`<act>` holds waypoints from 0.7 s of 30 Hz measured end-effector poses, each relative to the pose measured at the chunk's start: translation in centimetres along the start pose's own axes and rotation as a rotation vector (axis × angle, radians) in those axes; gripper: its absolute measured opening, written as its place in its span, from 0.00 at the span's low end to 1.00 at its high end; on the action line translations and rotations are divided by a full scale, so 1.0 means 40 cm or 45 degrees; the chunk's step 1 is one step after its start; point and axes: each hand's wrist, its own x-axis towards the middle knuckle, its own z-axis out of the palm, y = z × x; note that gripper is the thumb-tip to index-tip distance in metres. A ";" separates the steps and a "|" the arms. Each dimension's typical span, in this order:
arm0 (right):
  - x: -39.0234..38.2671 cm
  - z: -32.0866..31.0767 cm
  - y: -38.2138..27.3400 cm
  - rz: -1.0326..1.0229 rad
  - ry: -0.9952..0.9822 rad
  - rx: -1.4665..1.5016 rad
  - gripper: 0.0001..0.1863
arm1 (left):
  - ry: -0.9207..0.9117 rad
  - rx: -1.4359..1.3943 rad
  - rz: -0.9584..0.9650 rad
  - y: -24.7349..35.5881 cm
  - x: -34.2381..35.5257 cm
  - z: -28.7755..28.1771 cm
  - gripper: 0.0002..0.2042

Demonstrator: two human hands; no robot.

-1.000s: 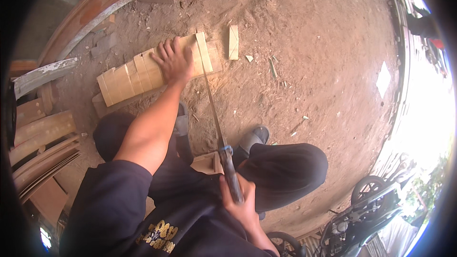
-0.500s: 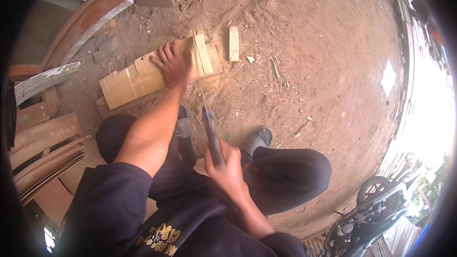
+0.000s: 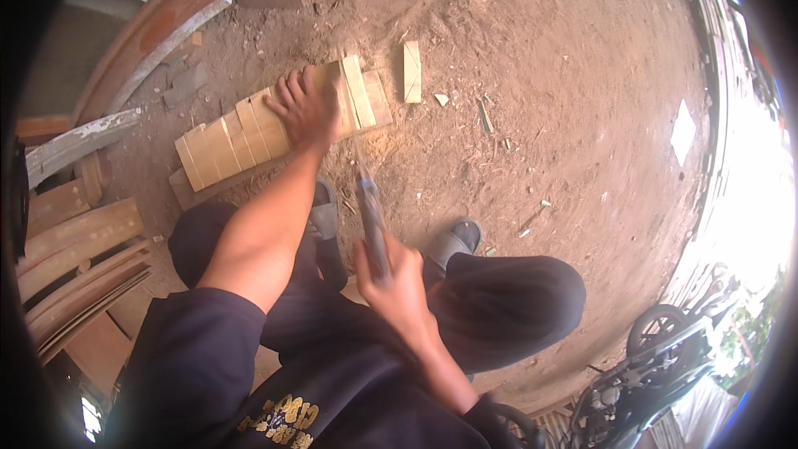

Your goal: The person sits on the ground and uses a hand saw to cut a small wooden plank into several smaller pieces. They hold the wood steady with their left hand and foot while sawing with their right hand.

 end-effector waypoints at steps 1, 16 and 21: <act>-0.060 -0.036 -0.002 0.037 -0.038 0.057 0.08 | -0.025 0.002 -0.012 -0.004 -0.010 -0.004 0.29; -0.174 -0.093 -0.021 0.104 -0.011 0.046 0.03 | -0.039 0.023 -0.008 0.014 0.009 -0.031 0.28; 0.008 0.001 0.026 0.081 -0.010 0.080 0.10 | -0.061 0.029 0.002 0.010 0.003 -0.031 0.28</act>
